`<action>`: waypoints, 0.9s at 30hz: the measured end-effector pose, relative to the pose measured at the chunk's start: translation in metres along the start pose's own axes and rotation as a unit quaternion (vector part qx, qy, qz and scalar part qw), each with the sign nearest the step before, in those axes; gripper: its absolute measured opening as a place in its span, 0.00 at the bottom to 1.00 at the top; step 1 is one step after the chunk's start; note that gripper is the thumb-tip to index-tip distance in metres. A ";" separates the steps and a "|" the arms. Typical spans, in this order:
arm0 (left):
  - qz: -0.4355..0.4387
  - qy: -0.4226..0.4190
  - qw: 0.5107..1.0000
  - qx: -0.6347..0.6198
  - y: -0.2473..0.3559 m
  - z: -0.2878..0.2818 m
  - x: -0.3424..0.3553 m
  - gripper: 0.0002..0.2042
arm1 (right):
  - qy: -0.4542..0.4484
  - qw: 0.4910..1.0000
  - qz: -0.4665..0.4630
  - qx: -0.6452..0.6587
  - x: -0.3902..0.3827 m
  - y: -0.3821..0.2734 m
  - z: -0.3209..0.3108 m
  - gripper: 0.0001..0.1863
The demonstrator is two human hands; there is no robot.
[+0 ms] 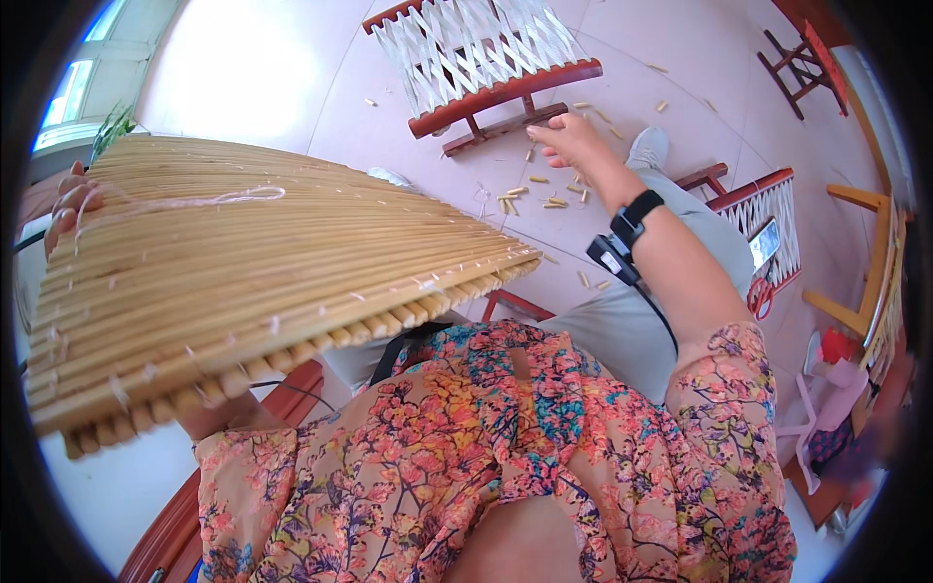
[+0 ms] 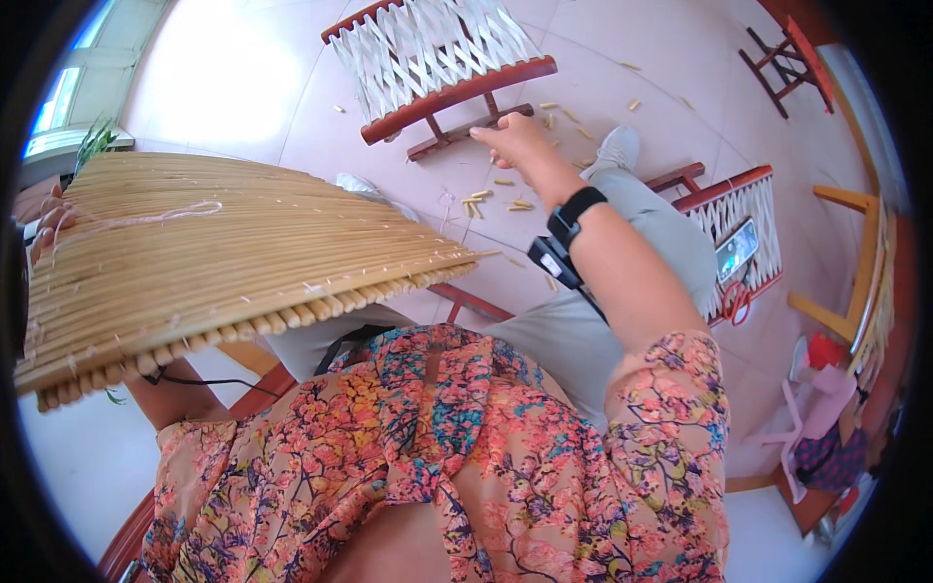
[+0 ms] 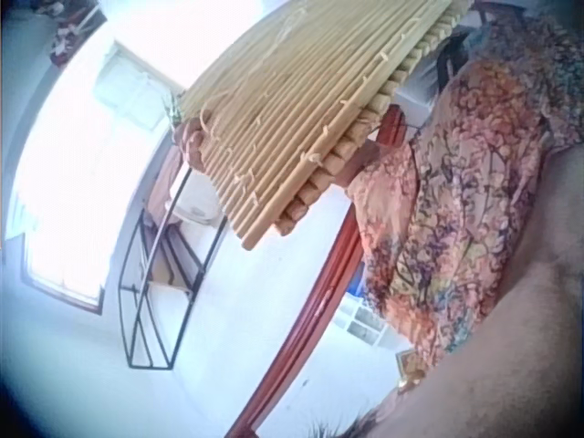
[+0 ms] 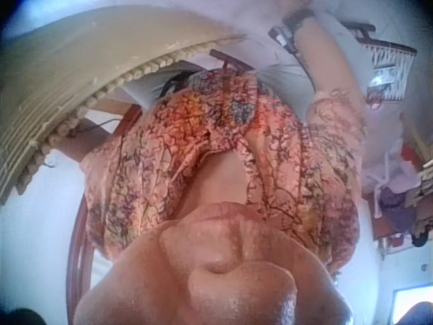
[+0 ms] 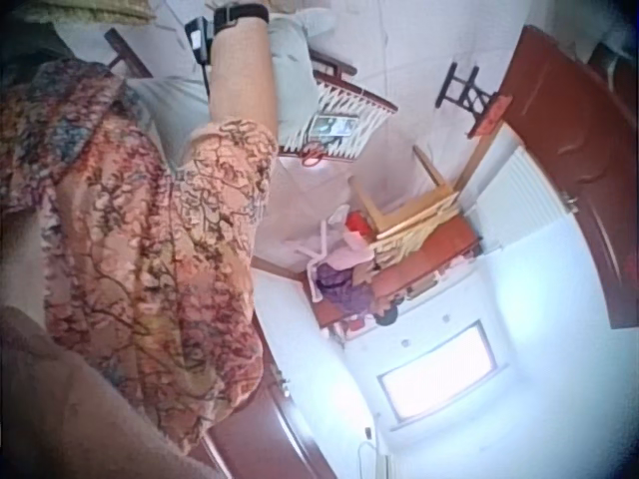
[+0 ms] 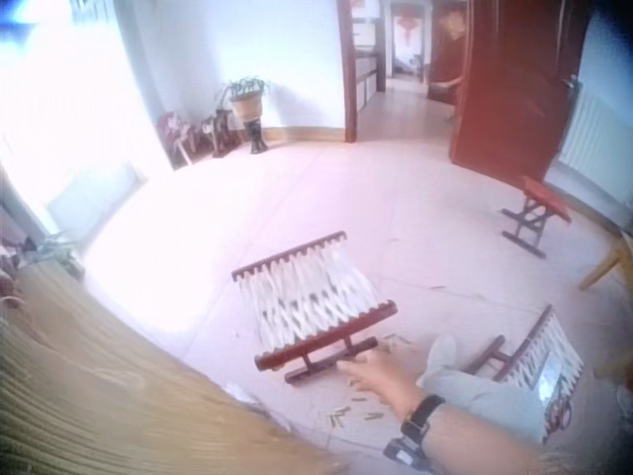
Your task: Trimming bamboo strips with scissors and threading them together with string to assemble a mat or object.
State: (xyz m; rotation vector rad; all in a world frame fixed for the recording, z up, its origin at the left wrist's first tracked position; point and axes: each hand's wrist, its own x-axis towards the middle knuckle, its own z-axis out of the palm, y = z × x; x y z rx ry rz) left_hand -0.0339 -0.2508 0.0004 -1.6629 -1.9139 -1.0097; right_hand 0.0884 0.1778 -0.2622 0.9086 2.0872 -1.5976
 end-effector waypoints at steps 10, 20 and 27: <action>-0.053 -0.024 0.998 -0.024 0.006 -0.018 -0.030 0.17 | 0.029 0.942 -0.039 0.333 0.019 -0.013 0.061 0.23; -0.150 -0.029 0.986 -0.066 0.036 0.011 -0.058 0.14 | 0.068 0.906 -0.057 0.413 -0.019 0.009 0.047 0.12; -0.171 -0.063 0.978 -0.098 0.040 0.027 -0.062 0.13 | 0.072 0.913 -0.054 0.398 -0.028 0.005 0.044 0.12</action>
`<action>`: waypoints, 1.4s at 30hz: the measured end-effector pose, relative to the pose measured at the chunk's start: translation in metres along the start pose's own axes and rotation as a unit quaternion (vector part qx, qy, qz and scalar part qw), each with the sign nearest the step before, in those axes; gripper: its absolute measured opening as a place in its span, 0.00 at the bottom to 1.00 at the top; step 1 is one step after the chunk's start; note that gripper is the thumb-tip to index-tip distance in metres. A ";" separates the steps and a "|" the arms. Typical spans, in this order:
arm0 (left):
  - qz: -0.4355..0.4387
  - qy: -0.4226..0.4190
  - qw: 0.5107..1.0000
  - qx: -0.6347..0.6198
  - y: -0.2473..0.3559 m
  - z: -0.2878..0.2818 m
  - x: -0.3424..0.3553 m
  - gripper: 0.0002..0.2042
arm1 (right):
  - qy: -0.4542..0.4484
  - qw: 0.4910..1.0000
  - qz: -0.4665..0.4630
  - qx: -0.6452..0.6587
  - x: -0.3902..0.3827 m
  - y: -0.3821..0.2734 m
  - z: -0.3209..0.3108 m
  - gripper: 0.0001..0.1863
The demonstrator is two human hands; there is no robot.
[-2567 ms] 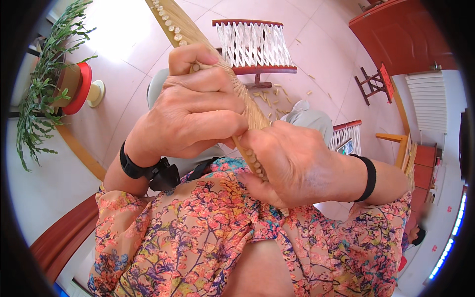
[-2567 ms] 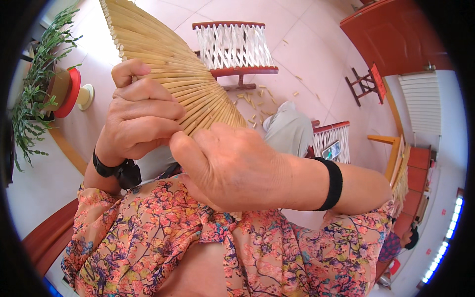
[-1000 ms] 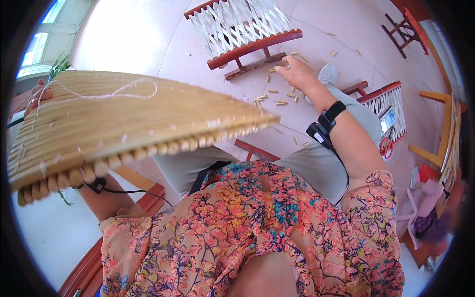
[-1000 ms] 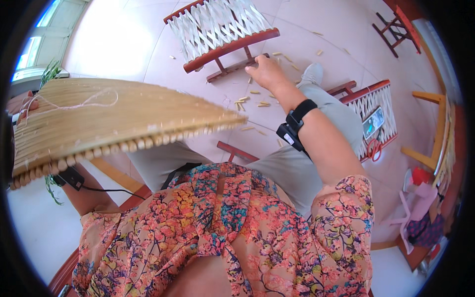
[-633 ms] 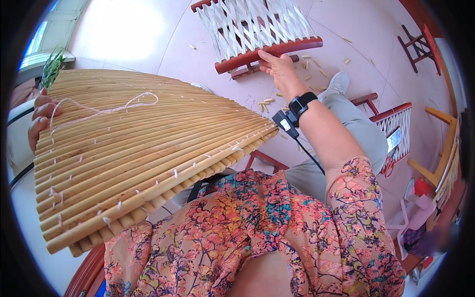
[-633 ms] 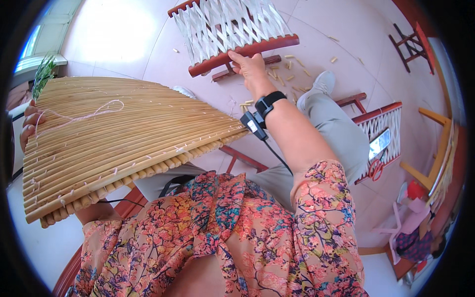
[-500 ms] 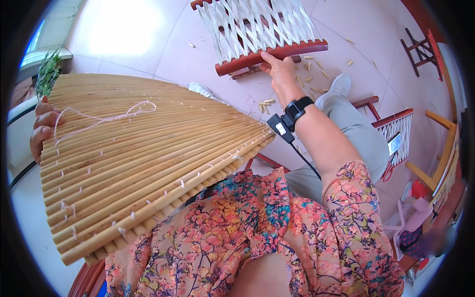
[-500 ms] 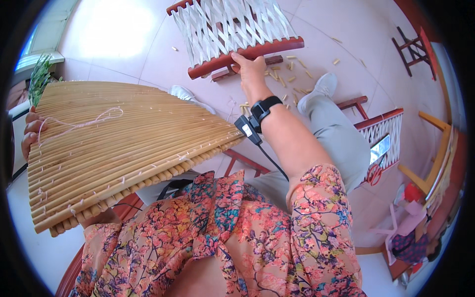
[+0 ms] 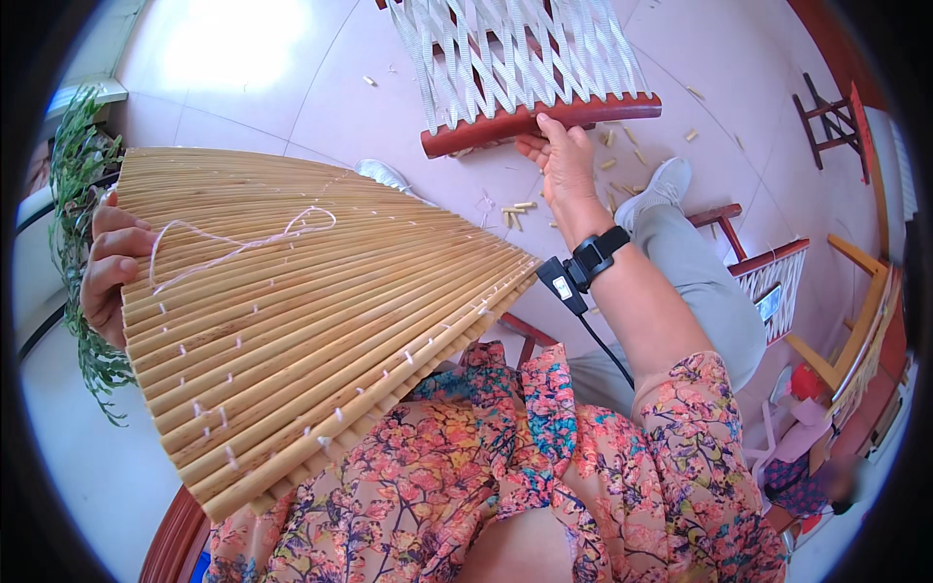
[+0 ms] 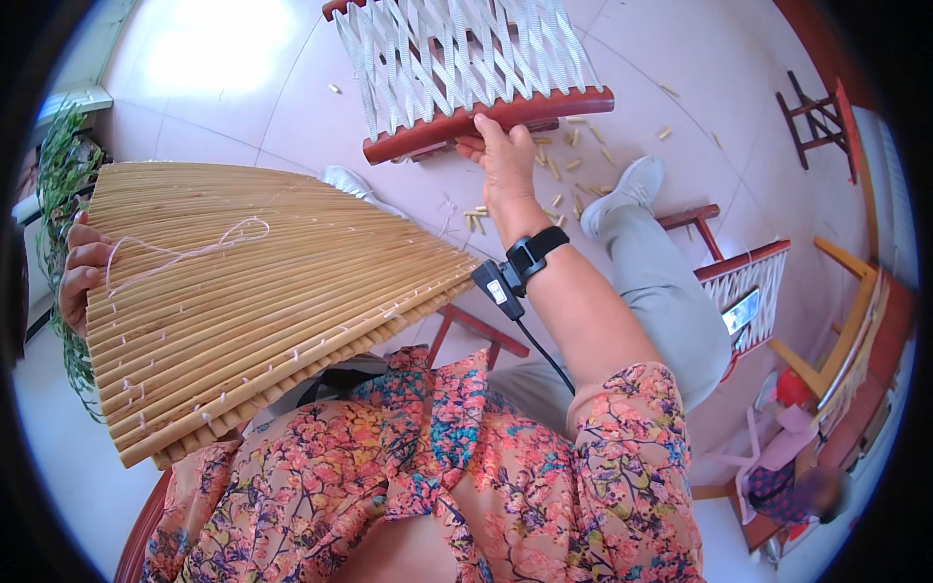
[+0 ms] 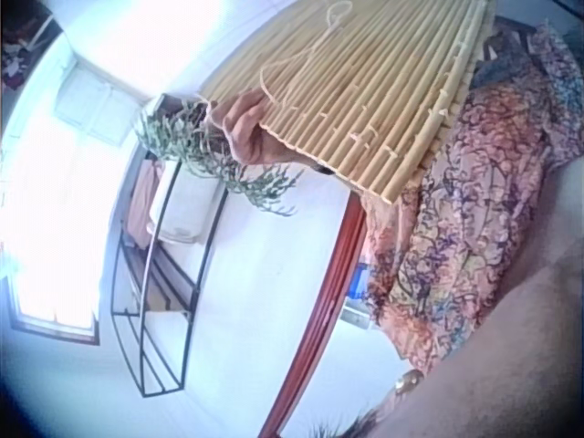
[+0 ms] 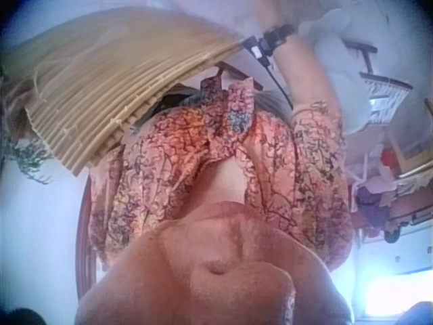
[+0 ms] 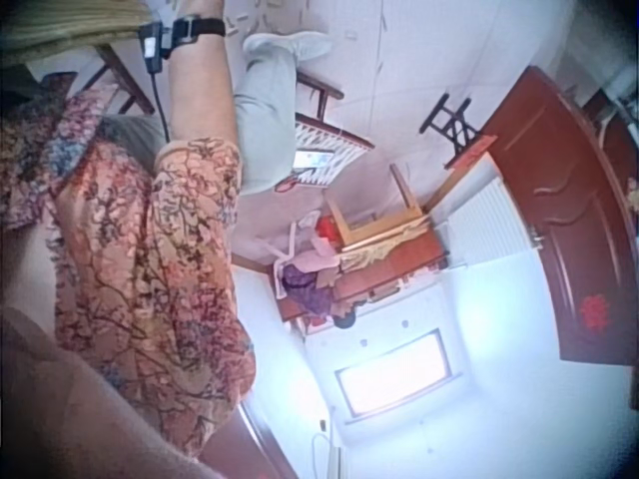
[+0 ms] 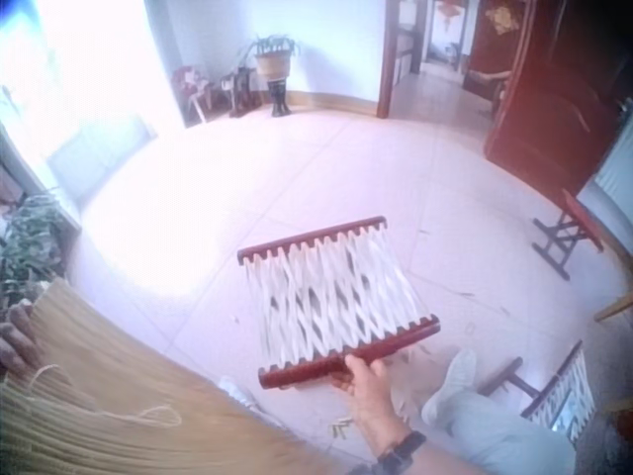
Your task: Trimming bamboo strips with scissors and threading them together with string to assemble a mat or object.
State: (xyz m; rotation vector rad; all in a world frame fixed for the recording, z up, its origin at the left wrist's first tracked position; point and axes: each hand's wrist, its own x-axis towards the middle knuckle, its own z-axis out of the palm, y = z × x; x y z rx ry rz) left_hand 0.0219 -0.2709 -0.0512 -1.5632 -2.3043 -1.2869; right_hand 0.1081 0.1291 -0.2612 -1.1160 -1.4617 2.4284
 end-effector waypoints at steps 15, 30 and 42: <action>-0.126 0.144 0.981 -0.038 0.021 0.066 0.020 0.06 | 0.014 0.999 0.026 -0.033 -0.007 -0.004 0.008 0.14; -0.166 0.135 0.976 -0.029 0.032 0.064 0.022 0.05 | -0.024 0.994 0.071 0.077 -0.002 0.014 0.001 0.11; -0.147 0.129 0.981 -0.019 0.037 0.054 0.023 0.03 | -0.180 0.977 0.103 -0.050 0.015 -0.027 -0.060 0.12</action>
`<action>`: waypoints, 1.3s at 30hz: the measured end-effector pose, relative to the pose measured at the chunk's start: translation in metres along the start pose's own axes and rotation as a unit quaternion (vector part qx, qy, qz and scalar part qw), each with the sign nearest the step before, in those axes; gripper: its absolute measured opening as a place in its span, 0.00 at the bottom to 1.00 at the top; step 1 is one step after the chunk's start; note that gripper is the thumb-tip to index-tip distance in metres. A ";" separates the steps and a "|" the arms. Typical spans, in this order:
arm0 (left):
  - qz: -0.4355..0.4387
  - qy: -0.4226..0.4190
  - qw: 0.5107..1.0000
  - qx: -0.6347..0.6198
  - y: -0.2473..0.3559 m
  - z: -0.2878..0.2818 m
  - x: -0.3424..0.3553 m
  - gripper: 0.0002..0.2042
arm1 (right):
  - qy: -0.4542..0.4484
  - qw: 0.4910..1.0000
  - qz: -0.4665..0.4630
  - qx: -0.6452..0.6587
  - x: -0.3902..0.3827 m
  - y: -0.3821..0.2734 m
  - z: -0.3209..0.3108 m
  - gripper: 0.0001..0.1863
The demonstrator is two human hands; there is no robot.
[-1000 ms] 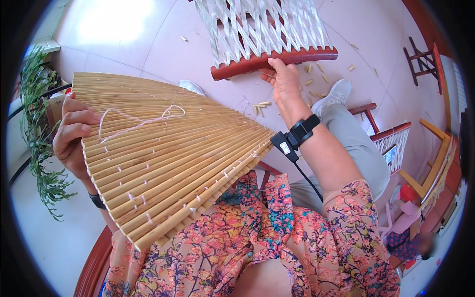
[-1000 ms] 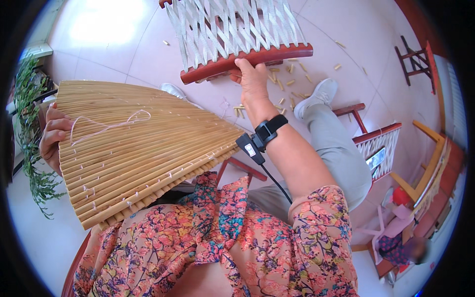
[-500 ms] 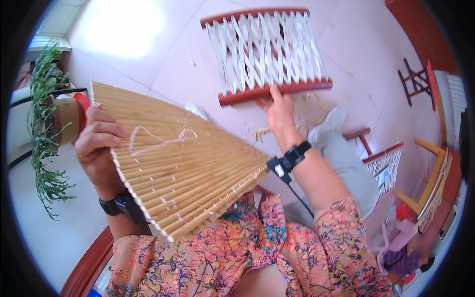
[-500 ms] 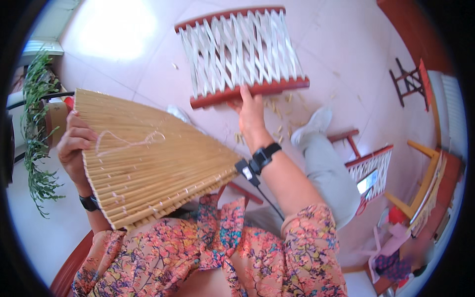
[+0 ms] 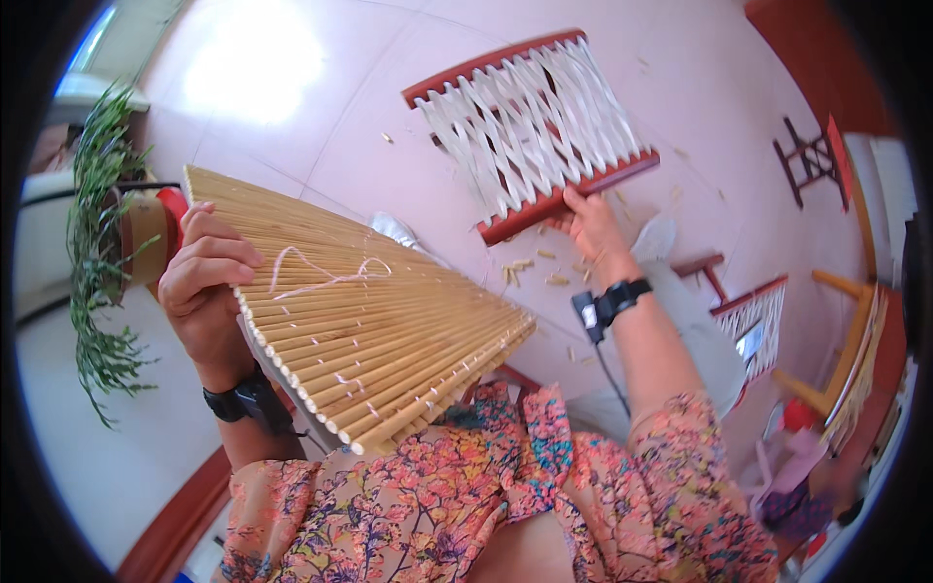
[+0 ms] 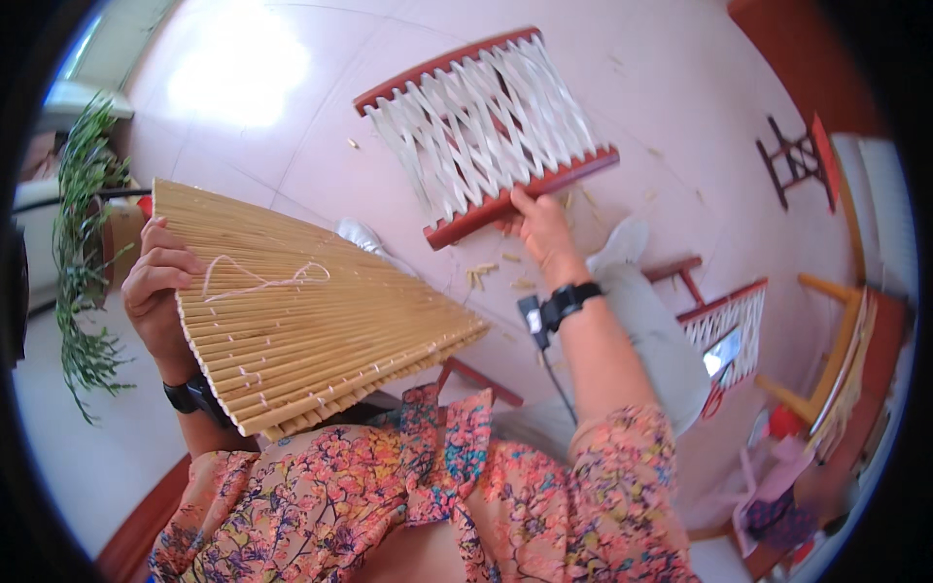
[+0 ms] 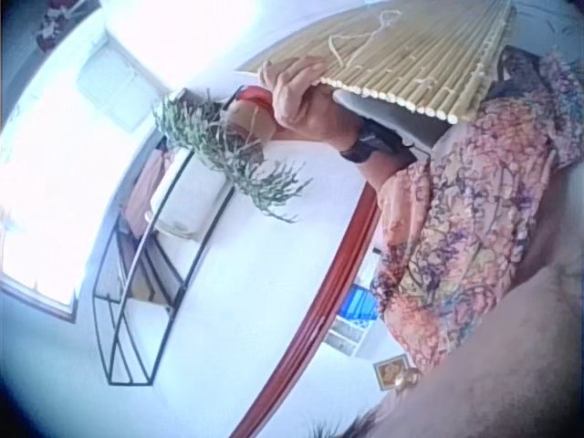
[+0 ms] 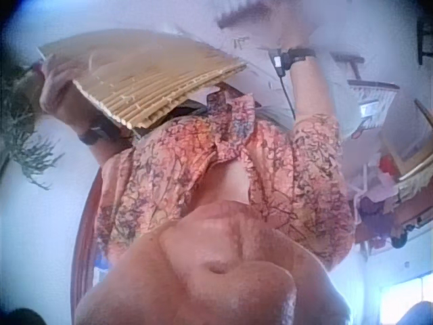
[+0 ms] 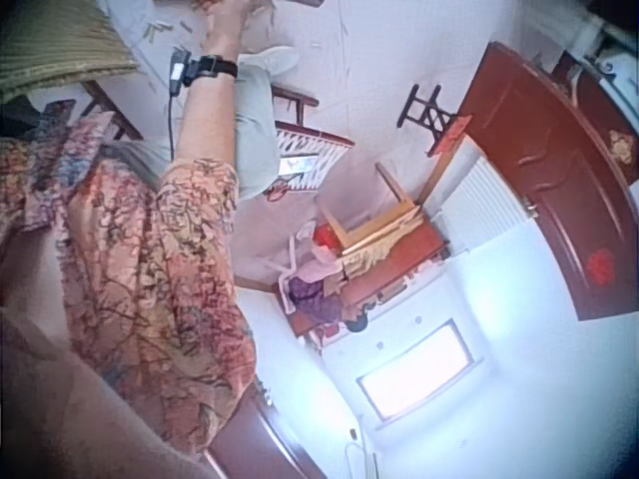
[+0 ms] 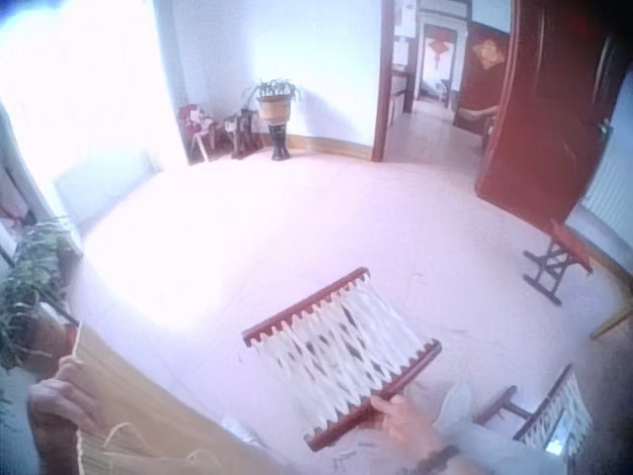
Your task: Trimming bamboo strips with scissors and threading them together with string to assemble a mat or object.
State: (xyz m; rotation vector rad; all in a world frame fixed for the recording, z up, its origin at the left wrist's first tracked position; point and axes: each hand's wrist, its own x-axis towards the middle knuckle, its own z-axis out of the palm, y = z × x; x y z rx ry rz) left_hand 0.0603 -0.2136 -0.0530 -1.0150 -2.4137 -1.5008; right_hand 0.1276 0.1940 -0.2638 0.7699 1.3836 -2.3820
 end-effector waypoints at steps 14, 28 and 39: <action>-0.017 0.021 1.000 0.013 0.007 0.028 0.006 0.04 | 0.137 0.980 -0.018 0.145 -0.019 0.004 -0.039 0.22; 0.023 0.023 0.999 0.039 0.022 0.028 0.020 0.04 | 0.104 0.991 -0.015 0.089 -0.022 0.008 0.016 0.17; 0.173 -0.038 0.984 0.027 0.031 -0.007 0.072 0.06 | 0.132 0.991 0.019 0.030 -0.004 0.034 0.037 0.20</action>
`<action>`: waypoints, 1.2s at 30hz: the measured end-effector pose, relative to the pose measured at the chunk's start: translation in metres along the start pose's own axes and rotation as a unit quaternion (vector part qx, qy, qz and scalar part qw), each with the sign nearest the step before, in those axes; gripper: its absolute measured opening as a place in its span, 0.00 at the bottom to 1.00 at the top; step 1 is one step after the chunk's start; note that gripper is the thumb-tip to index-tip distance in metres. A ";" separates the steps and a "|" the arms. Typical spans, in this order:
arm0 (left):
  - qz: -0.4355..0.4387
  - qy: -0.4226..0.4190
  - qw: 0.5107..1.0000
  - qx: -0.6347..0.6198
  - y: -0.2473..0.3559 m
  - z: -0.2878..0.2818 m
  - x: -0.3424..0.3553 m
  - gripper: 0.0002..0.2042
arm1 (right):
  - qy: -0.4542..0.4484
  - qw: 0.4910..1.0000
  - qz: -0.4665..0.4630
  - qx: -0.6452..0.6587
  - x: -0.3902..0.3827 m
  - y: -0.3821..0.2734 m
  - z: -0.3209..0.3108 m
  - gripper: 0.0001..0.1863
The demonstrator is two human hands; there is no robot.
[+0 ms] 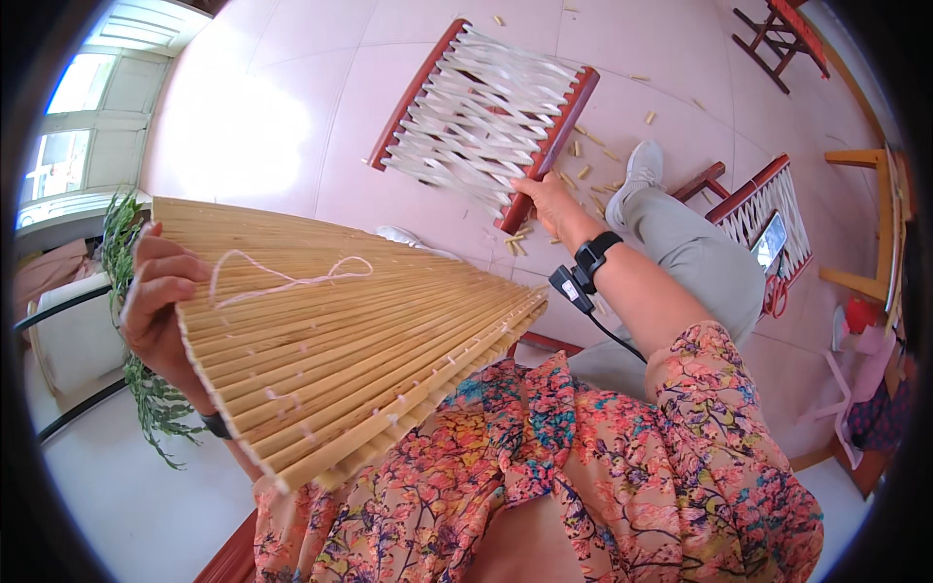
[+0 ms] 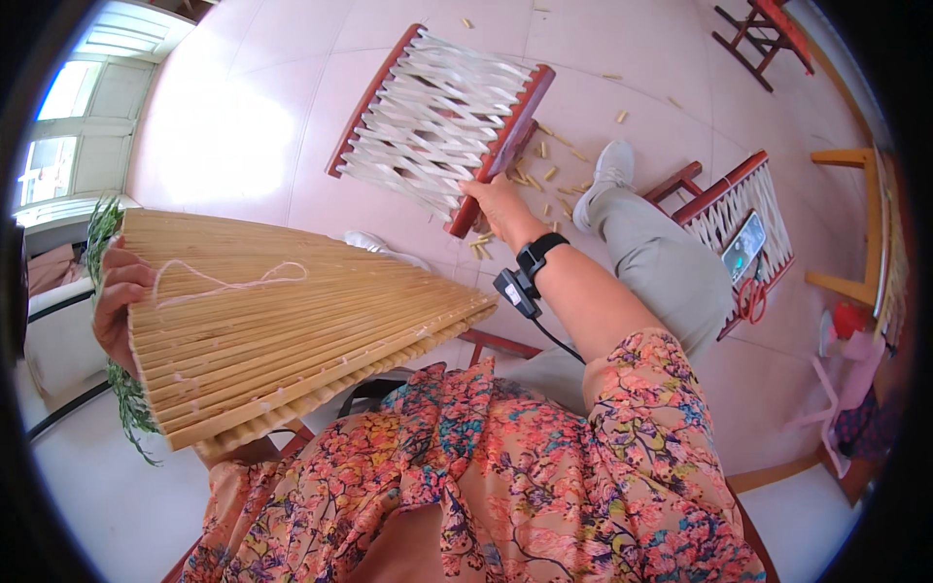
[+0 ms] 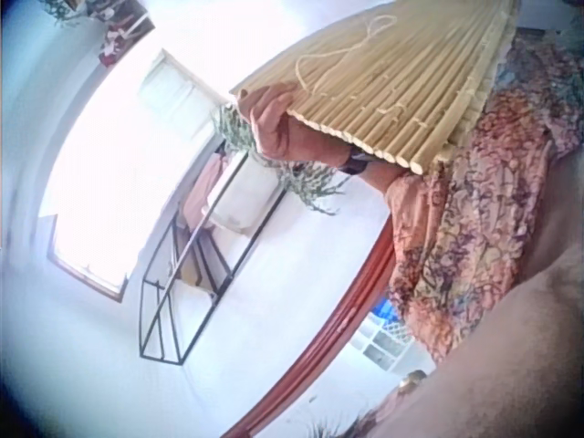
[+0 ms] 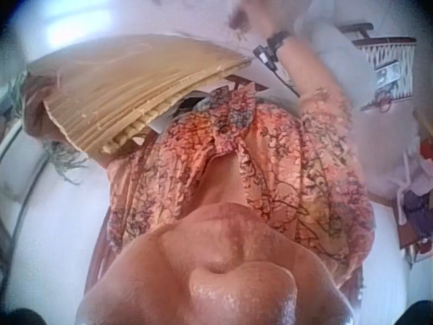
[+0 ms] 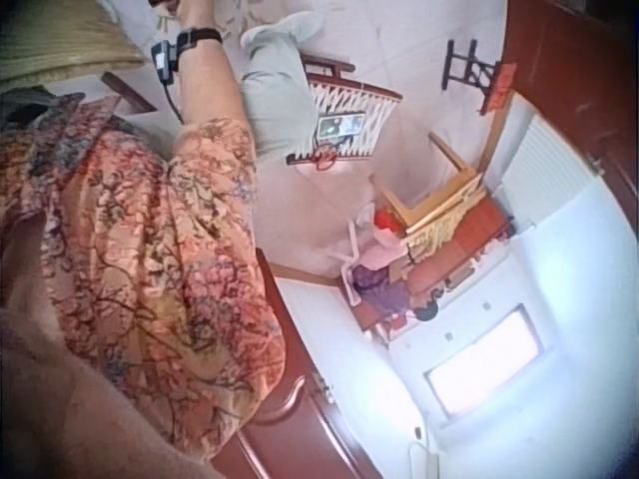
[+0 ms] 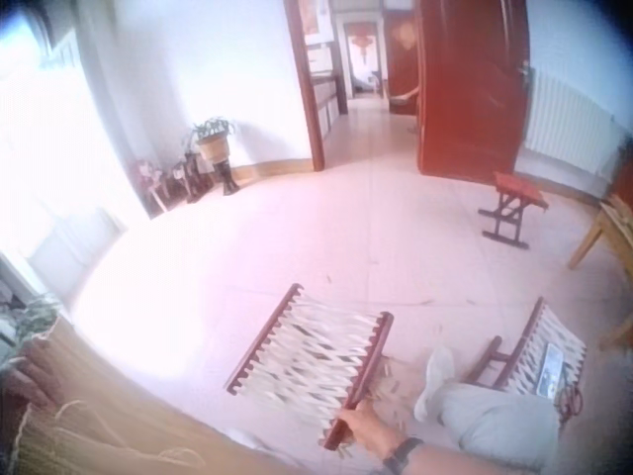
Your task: Trimming bamboo strips with scissors and threading them together with string to assemble a mat or object.
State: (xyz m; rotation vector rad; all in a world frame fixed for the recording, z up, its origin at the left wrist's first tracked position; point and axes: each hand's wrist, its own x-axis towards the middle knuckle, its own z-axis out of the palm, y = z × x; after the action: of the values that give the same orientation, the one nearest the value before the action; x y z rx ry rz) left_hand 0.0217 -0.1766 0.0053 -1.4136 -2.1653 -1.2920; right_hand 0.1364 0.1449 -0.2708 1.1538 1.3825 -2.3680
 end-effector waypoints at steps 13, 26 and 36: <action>-0.034 0.041 0.999 0.009 -0.036 -0.007 0.096 0.10 | 0.187 0.976 -0.102 -0.044 -0.015 -0.088 -0.050 0.15; 0.005 0.054 0.996 -0.074 -0.003 0.115 0.123 0.10 | 0.184 0.858 -0.444 -0.179 -0.154 -0.116 -0.034 0.09; 0.086 0.124 0.983 0.101 0.022 0.158 0.118 0.08 | 0.024 0.838 -0.485 -0.251 -0.210 -0.141 0.054 0.10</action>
State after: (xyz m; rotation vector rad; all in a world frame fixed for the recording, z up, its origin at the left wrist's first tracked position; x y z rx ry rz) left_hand 0.0203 0.0221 -0.0013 -1.2556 -1.9046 -1.0892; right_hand 0.1824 0.1329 -0.0169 0.3614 2.8736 -2.1451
